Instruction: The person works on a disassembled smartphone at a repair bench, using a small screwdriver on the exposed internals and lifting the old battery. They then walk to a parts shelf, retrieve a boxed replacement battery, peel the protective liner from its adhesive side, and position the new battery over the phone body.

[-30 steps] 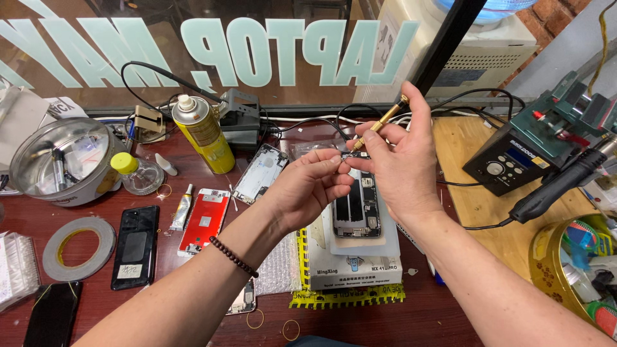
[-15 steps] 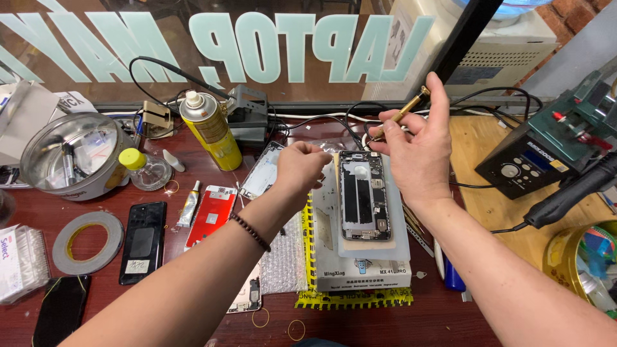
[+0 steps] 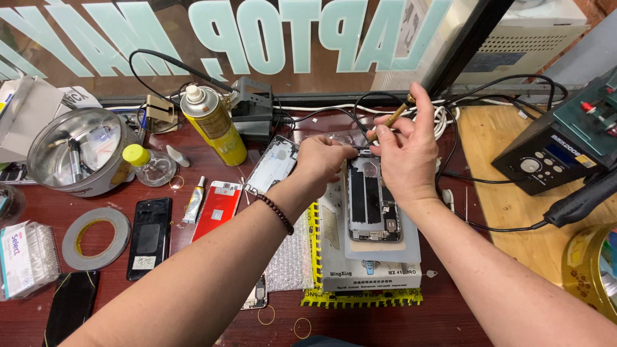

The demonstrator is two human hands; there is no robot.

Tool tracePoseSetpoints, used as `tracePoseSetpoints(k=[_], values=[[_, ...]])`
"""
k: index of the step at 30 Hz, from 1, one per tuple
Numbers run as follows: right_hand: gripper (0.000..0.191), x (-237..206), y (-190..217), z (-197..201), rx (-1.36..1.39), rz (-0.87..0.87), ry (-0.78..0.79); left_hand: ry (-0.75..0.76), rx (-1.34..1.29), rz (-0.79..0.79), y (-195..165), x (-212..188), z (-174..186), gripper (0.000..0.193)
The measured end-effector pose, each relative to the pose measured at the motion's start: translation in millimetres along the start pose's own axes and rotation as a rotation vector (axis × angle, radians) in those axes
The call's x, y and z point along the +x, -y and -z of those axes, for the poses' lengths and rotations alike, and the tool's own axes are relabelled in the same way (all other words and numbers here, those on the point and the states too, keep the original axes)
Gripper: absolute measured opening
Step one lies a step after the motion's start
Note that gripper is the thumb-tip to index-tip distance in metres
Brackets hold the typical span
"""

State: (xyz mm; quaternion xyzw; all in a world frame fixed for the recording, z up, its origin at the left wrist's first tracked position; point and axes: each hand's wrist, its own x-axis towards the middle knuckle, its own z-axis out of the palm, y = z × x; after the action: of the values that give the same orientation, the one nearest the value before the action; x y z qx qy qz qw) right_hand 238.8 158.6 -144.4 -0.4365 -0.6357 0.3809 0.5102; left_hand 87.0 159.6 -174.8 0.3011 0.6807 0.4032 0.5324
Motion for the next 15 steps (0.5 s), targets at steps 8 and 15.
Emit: tracePoseSetpoints(k=[8,15], values=[[0.073,-10.5,8.6,-12.3,-0.051,0.012,0.022,-0.020,0.088,-0.052,0.1,-8.9,13.2,0.029],[0.073,-23.1,14.6,-20.5,-0.077,0.042,0.027,0.006,0.121,-0.049,1.5,-16.0,25.8,0.033]])
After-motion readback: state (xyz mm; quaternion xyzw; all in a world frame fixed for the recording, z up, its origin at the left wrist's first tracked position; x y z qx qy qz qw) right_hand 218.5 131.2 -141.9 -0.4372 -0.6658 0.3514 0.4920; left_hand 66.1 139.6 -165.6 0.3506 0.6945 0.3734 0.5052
